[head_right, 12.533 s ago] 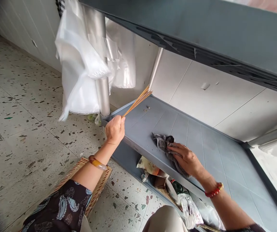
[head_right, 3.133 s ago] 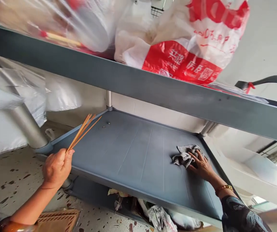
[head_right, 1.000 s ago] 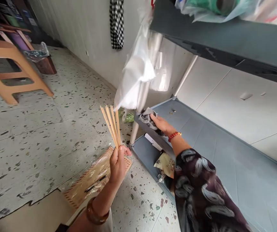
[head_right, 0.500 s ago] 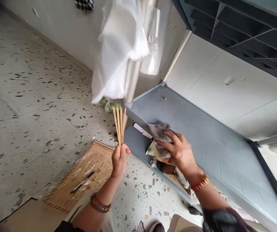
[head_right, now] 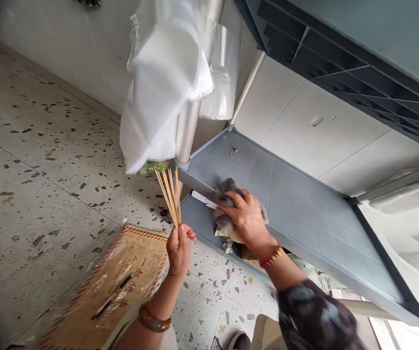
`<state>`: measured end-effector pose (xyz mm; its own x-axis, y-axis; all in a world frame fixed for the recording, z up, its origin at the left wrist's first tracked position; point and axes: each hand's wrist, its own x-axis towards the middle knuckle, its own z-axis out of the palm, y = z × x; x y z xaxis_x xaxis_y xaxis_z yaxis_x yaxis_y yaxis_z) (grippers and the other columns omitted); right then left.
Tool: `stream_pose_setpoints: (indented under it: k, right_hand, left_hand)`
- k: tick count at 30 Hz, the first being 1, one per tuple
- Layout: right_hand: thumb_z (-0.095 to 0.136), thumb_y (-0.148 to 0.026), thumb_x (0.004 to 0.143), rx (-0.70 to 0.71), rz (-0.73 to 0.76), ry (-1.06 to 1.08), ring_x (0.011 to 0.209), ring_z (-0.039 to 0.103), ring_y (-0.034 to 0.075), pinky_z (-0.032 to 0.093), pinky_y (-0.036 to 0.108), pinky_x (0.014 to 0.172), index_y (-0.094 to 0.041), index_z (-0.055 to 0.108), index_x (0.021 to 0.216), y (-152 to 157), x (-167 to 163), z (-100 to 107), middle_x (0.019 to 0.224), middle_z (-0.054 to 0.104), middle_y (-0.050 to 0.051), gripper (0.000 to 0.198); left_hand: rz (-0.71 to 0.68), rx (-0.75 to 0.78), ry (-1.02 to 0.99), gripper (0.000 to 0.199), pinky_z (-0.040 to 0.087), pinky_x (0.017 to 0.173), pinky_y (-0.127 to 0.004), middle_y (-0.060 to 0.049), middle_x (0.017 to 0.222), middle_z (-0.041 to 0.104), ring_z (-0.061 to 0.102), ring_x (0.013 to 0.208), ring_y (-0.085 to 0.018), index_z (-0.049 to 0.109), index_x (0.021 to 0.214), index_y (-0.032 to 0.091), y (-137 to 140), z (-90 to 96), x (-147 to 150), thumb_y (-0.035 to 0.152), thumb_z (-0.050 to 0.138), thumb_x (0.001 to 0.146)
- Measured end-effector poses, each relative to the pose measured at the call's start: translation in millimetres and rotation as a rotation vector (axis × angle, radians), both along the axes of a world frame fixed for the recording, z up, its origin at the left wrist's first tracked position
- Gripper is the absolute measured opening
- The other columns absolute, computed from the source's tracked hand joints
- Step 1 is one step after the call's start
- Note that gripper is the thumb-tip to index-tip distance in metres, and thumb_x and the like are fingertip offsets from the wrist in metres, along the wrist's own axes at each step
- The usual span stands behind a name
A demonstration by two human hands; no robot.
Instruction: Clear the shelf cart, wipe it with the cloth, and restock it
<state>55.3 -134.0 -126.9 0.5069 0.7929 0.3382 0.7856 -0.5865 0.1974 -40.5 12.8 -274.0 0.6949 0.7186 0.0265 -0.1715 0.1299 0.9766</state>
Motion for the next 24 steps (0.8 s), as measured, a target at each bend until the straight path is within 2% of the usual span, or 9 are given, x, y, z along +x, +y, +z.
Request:
stream_pose_setpoints:
  k: [2, 4, 7, 10, 12, 15, 18, 21, 24]
  right_hand:
    - [0.053, -0.010, 0.091, 0.019, 0.059, 0.027, 0.130, 0.040, 0.031, 0.044, 0.051, 0.101, -0.030, 0.067, 0.123, 67, 14, 7, 0.138, 0.054, 0.004, 0.040]
    - [0.046, -0.011, 0.095, 0.059, 0.094, 0.048, 0.133, 0.039, 0.030, 0.045, 0.051, 0.101, -0.028, 0.069, 0.117, 110, 22, 12, 0.137, 0.054, 0.002, 0.036]
    - [0.047, -0.011, 0.094, 0.084, 0.128, 0.065, 0.131, 0.041, 0.030, 0.046, 0.052, 0.101, -0.029, 0.072, 0.110, 109, 21, 13, 0.139, 0.054, 0.000, 0.035]
    - [0.055, -0.011, 0.086, 0.054, 0.073, 0.043, 0.126, 0.044, 0.034, 0.046, 0.054, 0.099, -0.031, 0.073, 0.113, 22, 5, -1, 0.144, 0.052, 0.002, 0.038]
    - [0.059, -0.016, 0.081, 0.035, -0.007, 0.002, 0.121, 0.048, 0.038, 0.049, 0.055, 0.094, -0.031, 0.077, 0.100, -68, -12, -14, 0.141, 0.055, 0.005, 0.031]
    - [0.056, -0.015, 0.070, 0.089, -0.186, -0.082, 0.115, 0.055, 0.039, 0.051, 0.057, 0.084, -0.042, 0.077, 0.094, -196, -39, -29, 0.126, 0.064, 0.004, 0.042]
    - [0.053, -0.013, 0.059, 0.098, -0.265, -0.094, 0.103, 0.061, 0.036, 0.051, 0.056, 0.077, -0.046, 0.074, 0.093, -250, -50, -31, 0.118, 0.066, 0.002, 0.053]
    - [0.054, -0.012, 0.064, 0.034, -0.197, -0.074, 0.105, 0.058, 0.036, 0.052, 0.053, 0.082, -0.032, 0.073, 0.103, -200, -39, -24, 0.120, 0.066, 0.007, 0.048]
    - [0.056, -0.012, 0.075, 0.012, -0.075, -0.066, 0.115, 0.052, 0.034, 0.049, 0.051, 0.092, -0.027, 0.070, 0.116, -85, -16, -15, 0.127, 0.062, 0.009, 0.046]
  left_hand:
    - [0.030, -0.002, 0.003, 0.043, 0.049, 0.058, -0.026, 0.001, 0.066, 0.057, 0.057, 0.058, -0.013, 0.053, 0.076, 0.021, 1, -1.4, -1, 0.058, 0.041, 0.094]
    - [0.051, -0.004, 0.001, 0.043, 0.049, 0.058, -0.026, 0.001, 0.066, 0.056, 0.057, 0.058, -0.013, 0.053, 0.076, 0.021, 0, -1.7, -2, 0.059, 0.043, 0.093]
    - [0.057, -0.011, -0.005, 0.044, 0.048, 0.058, -0.026, 0.001, 0.065, 0.056, 0.056, 0.058, -0.013, 0.054, 0.075, 0.021, -3, -1.0, -3, 0.060, 0.043, 0.092]
    - [0.043, -0.018, -0.013, 0.044, 0.048, 0.058, -0.026, 0.001, 0.066, 0.056, 0.056, 0.059, -0.013, 0.053, 0.074, 0.021, -6, -0.6, -2, 0.059, 0.042, 0.094]
    - [0.018, -0.021, -0.023, 0.043, 0.047, 0.059, -0.026, 0.001, 0.066, 0.056, 0.055, 0.059, -0.013, 0.052, 0.073, 0.021, -7, -0.5, -1, 0.057, 0.042, 0.095]
    - [-0.023, -0.020, -0.040, 0.041, 0.047, 0.060, -0.026, 0.001, 0.065, 0.056, 0.055, 0.059, -0.013, 0.052, 0.072, 0.021, -5, 0.5, -2, 0.054, 0.042, 0.096]
    - [-0.053, -0.034, -0.058, 0.041, 0.046, 0.060, -0.025, 0.001, 0.065, 0.056, 0.054, 0.059, -0.013, 0.052, 0.072, 0.021, -1, 1.5, -4, 0.052, 0.042, 0.097]
    - [-0.048, -0.062, -0.063, 0.042, 0.044, 0.057, -0.024, 0.002, 0.063, 0.052, 0.050, 0.057, -0.012, 0.052, 0.072, 0.022, 4, -0.5, -5, 0.055, 0.044, 0.095]
    - [0.024, -0.129, -0.037, 0.044, 0.047, 0.060, -0.024, 0.001, 0.067, 0.053, 0.053, 0.062, -0.013, 0.055, 0.074, 0.022, 9, -5.4, -5, 0.063, 0.049, 0.090]
